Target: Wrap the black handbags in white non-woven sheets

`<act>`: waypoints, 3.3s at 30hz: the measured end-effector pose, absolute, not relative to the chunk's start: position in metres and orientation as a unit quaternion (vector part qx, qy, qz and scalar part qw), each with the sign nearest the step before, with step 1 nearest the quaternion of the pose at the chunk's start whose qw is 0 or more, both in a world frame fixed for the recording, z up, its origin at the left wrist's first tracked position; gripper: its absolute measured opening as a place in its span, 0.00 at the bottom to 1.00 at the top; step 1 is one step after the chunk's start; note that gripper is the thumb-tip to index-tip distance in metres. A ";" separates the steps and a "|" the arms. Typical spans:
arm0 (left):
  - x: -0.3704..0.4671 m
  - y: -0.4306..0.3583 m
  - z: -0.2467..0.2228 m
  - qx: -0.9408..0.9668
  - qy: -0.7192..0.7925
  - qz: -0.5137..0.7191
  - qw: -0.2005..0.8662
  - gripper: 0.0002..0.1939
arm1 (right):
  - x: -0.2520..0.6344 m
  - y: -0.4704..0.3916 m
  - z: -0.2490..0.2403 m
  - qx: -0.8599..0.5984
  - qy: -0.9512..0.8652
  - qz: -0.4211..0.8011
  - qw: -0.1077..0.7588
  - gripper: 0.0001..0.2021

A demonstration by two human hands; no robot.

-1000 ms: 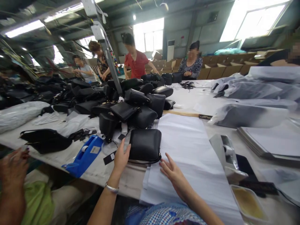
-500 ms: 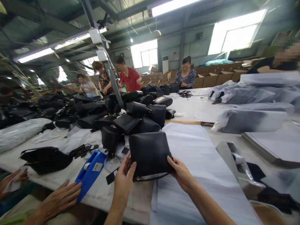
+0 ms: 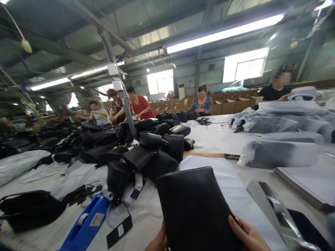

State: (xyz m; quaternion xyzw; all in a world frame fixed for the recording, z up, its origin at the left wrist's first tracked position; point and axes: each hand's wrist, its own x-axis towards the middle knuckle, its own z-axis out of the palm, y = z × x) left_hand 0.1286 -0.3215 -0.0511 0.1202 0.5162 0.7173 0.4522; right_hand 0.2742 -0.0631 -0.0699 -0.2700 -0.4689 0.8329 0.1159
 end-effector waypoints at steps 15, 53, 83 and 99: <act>0.085 -0.279 -0.072 0.406 0.820 0.353 0.193 0.19 | 0.302 -0.043 -0.107 -0.338 -0.476 0.784 0.214 0.38; 0.157 -0.181 -0.124 0.564 0.808 0.161 -0.050 0.32 | 0.461 0.005 -0.172 -0.407 -0.896 0.016 0.178 0.26; 0.139 -0.178 -0.174 0.586 0.785 0.189 -0.067 0.50 | 0.063 0.163 -0.150 -0.208 -0.967 0.113 0.094 0.22; 0.139 -0.177 -0.173 0.574 0.783 0.198 -0.131 0.46 | 0.081 0.152 -0.119 -0.158 -0.931 0.059 0.323 0.07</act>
